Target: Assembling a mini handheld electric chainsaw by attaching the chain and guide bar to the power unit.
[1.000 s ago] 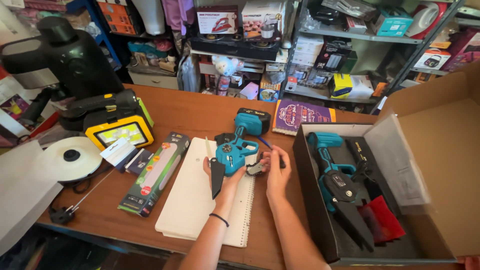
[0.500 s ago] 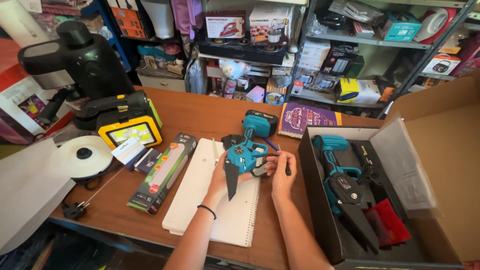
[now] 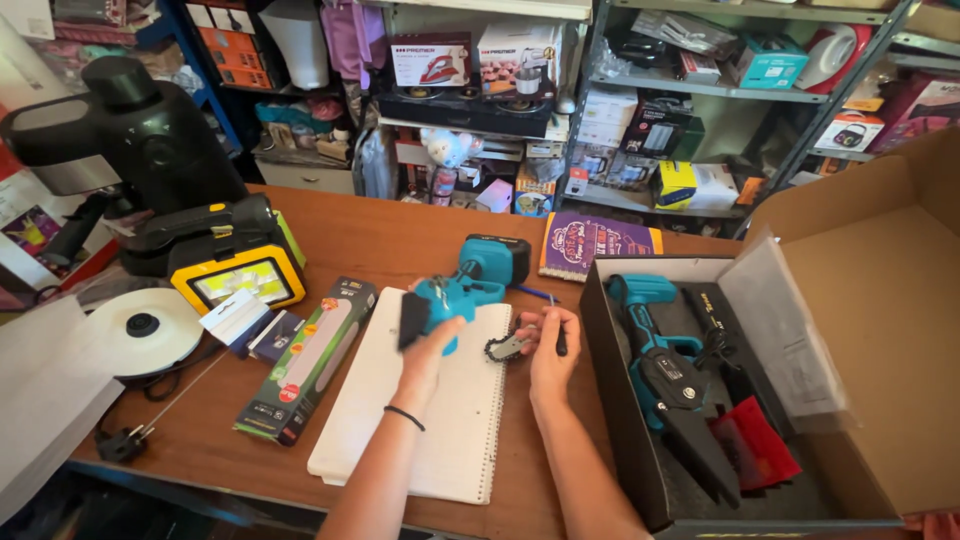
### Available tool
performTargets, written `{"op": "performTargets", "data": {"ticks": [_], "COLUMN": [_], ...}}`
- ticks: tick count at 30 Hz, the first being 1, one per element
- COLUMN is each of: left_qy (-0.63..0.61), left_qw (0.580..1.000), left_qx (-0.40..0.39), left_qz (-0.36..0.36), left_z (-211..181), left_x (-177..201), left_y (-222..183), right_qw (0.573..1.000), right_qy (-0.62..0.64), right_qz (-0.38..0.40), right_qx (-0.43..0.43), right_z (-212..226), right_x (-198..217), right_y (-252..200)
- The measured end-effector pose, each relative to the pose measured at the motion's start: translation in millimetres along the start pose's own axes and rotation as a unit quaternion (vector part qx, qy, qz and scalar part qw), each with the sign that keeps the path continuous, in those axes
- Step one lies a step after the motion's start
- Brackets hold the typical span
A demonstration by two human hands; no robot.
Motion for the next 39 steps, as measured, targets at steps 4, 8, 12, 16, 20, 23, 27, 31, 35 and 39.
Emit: {"op": "performTargets", "data": {"ticks": [4,8,12,16,20,23,27,31,35,39], "left_qy": [-0.102,-0.059,-0.079,-0.154,-0.142,-0.131,-0.114,-0.072,-0.074,-0.004], "left_qw": [0.994,0.995,0.976,0.957,0.922,0.878,0.790,0.748,0.893,0.895], "left_qx": [-0.048,-0.071,-0.127,-0.077,-0.059,-0.040,-0.011,-0.011,0.076,0.053], "left_qz": [0.000,0.049,0.160,0.233,0.356,0.459,0.602,0.660,0.438,0.442], "left_z": [-48.4,-90.5,-157.5,-170.6,-169.9,-164.5,-151.9,-109.9,-112.8,-125.7], "left_x": [1.7,14.8,21.8,49.6,51.9,50.6,44.2,19.1,0.5,-10.6], "left_y": [-0.5,-27.0,-66.7,-70.8,-83.8,-97.6,-118.9,-119.8,-98.8,-79.5], "right_qw": [1.000,1.000,0.999,0.999,0.983,0.953,0.913,0.938,0.904,0.868], "right_qy": [-0.003,-0.012,-0.036,-0.003,0.101,0.126,0.137,0.059,-0.015,-0.046], "right_qz": [-0.014,-0.021,-0.040,-0.042,0.108,0.227,0.365,0.320,0.414,0.478], "right_qx": [0.003,0.002,0.009,-0.026,-0.108,-0.156,-0.116,-0.121,-0.105,-0.123], "right_z": [5.0,3.1,-0.4,8.2,-3.8,-17.6,-0.2,26.2,26.5,40.3], "right_x": [2.3,3.4,6.3,5.0,-11.6,-23.0,-39.2,-36.3,-34.7,-44.6], "right_y": [-1.6,3.4,6.5,0.6,5.4,4.1,-7.8,-15.7,-14.8,-39.9]}}
Point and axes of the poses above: each hand's wrist, its own y-axis towards the middle knuckle, its own x-axis out of the back of the hand, z = x × y, the point moved 9 cm from there along y, towards the middle knuckle, and after that the axes turned 1 degree about -y, right-handed, at the moved point
